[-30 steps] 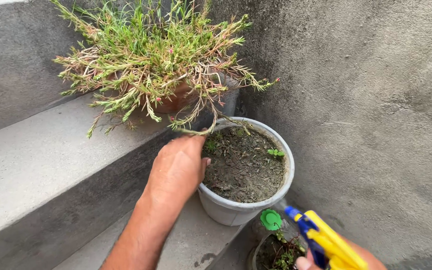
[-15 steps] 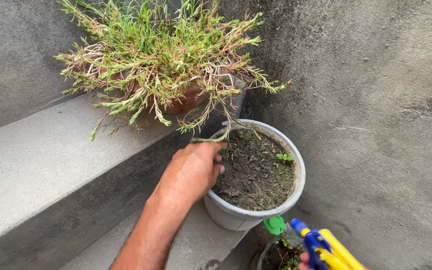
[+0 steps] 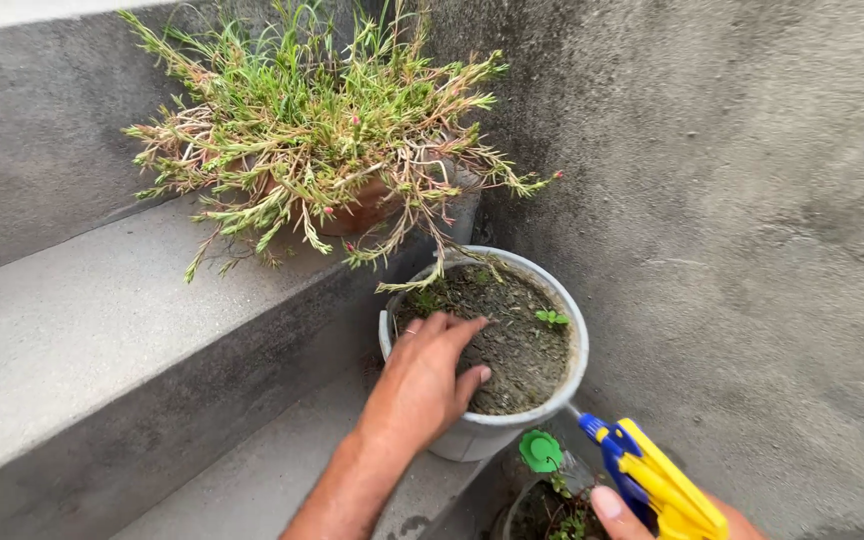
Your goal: Maintaining potted plants by removing weeds and dead leaves by hand and watering with a spray bottle.
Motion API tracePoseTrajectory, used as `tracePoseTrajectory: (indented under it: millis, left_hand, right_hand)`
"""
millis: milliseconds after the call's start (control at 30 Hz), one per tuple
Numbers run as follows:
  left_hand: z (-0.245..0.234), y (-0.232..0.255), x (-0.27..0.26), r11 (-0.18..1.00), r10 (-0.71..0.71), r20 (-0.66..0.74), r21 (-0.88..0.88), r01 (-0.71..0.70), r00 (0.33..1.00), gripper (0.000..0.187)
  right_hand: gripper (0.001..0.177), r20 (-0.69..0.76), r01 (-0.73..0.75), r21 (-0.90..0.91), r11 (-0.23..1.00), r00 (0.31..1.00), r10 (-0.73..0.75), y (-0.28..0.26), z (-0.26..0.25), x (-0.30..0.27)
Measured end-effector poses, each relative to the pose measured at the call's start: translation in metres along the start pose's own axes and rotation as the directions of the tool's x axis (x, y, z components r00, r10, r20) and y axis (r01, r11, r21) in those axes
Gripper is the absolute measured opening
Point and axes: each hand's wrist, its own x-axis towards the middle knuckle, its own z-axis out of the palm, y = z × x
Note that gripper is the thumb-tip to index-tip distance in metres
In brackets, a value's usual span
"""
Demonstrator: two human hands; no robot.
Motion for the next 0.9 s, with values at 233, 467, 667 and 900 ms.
tracePoseTrajectory:
  millis: [233, 467, 667, 900]
  left_hand:
    - [0.011, 0.007, -0.008, 0.999, -0.040, -0.159, 0.020, 0.043, 0.987, 0.085]
    - [0.019, -0.001, -0.004, 0.998, -0.022, -0.151, 0.057, 0.031, 0.988, 0.076]
    - [0.018, 0.005, -0.010, 0.997, -0.037, -0.139, 0.065, 0.047, 0.990, 0.071]
    - [0.015, 0.009, -0.009, 0.996, -0.081, -0.102, 0.013, 0.083, 0.991, 0.073]
  right_hand:
    - [0.049, 0.103, 0.183, -0.018, 0.983, 0.978, -0.180, -0.107, -0.029, -0.030]
    - [0.063, 0.114, 0.305, -0.074, 0.949, 0.948, -0.296, -0.080, -0.028, -0.012]
    - [0.050, 0.113, 0.020, 0.052, 0.998, 0.993, -0.026, -0.033, -0.003, -0.001]
    - [0.071, 0.145, 0.063, 0.392, 0.918, 0.981, -0.130, 0.079, 0.046, 0.107]
